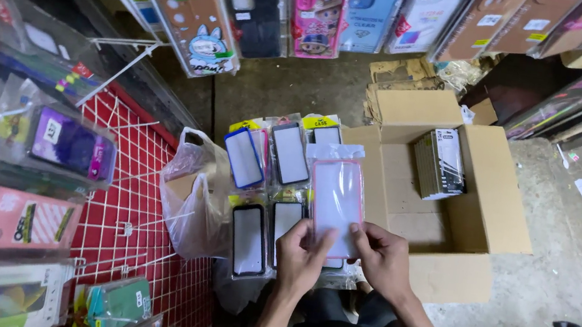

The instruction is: The person picks up packaged phone accessories from a display rack, inspects them, and places them into a cardboard box. The person handles several items including phone cases and cables, arranging them inside the box.

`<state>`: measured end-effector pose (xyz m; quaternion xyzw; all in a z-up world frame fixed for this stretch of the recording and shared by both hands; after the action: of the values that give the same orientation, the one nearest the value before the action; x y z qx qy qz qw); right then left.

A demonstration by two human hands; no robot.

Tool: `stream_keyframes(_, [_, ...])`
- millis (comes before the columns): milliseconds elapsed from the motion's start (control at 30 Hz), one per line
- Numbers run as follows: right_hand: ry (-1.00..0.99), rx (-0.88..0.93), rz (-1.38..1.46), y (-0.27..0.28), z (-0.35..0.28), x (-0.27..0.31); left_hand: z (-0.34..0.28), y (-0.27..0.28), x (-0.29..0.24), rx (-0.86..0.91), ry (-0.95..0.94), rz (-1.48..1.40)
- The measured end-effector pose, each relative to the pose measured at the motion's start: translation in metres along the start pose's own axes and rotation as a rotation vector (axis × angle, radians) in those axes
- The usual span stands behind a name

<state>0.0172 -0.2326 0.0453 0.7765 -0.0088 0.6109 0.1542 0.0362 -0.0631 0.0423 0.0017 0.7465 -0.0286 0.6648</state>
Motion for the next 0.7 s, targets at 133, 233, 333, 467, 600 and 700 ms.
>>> stream_keyframes(133, [0.051, -0.111, -0.206, 0.015, -0.002, 0.016, 0.01, -0.017, -0.001, 0.017, -0.1, 0.074])
stream_keyframes(233, [0.22, -0.16, -0.245, 0.029, 0.001, 0.026, 0.016, -0.035, -0.004, -0.018, -0.051, 0.21])
stream_keyframes(333, [-0.052, -0.111, -0.151, 0.05, 0.015, 0.01, 0.024, -0.055, 0.005, -0.023, 0.047, 0.151])
stream_keyframes(467, [-0.152, -0.051, -0.03, 0.084, 0.035, -0.015, 0.033, -0.082, 0.034, 0.077, 0.154, 0.078])
stream_keyframes(600, [-0.189, 0.047, 0.105, 0.123, 0.06, -0.072, 0.044, -0.114, 0.081, 0.191, 0.19, 0.041])
stream_keyframes(700, [-0.259, 0.167, 0.295, 0.156, 0.078, -0.105, 0.044, -0.147, 0.082, 0.21, 0.293, 0.003])
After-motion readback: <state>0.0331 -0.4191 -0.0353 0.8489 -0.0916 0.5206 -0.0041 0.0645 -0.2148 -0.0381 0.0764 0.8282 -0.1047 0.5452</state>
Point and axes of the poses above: each hand's wrist, its own z-axis towards the middle knuckle, its own y-axis out of the back of the hand, x = y × z, the point moved 4 cm from there along z, towards the middle knuckle, and after that the axes turned 1 degree about -x, right-handed, at the moved point
